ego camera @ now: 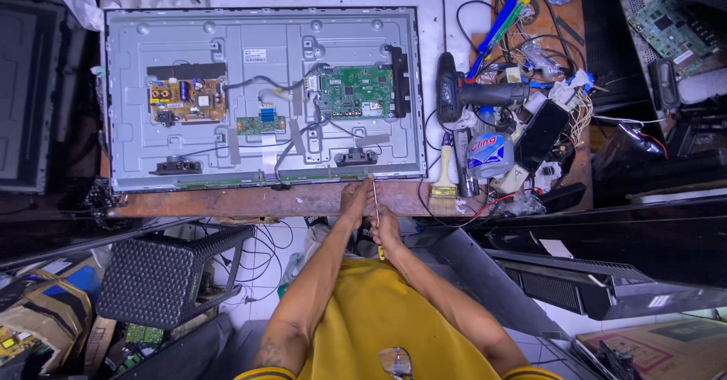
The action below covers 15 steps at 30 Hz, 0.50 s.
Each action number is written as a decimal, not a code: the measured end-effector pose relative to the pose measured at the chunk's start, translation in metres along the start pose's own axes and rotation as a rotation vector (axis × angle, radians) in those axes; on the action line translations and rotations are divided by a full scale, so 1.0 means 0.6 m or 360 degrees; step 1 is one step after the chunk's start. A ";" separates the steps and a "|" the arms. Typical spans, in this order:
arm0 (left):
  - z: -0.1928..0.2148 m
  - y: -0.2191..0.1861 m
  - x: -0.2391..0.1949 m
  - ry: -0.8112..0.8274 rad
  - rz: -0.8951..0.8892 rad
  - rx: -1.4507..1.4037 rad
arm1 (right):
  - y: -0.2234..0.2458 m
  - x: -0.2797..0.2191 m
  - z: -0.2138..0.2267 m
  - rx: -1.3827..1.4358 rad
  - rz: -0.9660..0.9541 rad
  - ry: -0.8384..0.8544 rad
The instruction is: The person works on the back of a disassembled flat-screen television, using a screwdriver to remove and tighten screws on the metal casing. They manipulate internal components and wires while handling various tools on a cluttered workbench.
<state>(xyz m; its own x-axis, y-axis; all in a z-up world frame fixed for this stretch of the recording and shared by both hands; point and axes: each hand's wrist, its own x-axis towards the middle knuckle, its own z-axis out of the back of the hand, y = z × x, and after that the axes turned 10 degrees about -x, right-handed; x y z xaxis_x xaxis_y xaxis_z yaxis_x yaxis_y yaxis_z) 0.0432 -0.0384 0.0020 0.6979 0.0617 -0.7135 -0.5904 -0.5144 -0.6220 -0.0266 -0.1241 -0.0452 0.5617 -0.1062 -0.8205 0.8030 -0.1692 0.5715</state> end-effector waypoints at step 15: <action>-0.013 -0.016 -0.012 -0.0124 -0.0047 0.0065 | 0.070 -0.095 0.031 0.0516 -0.0165 0.0773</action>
<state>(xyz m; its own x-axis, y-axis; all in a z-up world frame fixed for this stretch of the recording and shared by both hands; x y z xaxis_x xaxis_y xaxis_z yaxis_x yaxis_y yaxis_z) 0.0468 -0.0405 0.0154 0.6826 0.1436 -0.7166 -0.5870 -0.4763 -0.6546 -0.0285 -0.1435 0.0255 0.5720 0.3747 -0.7296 0.7994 -0.4538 0.3937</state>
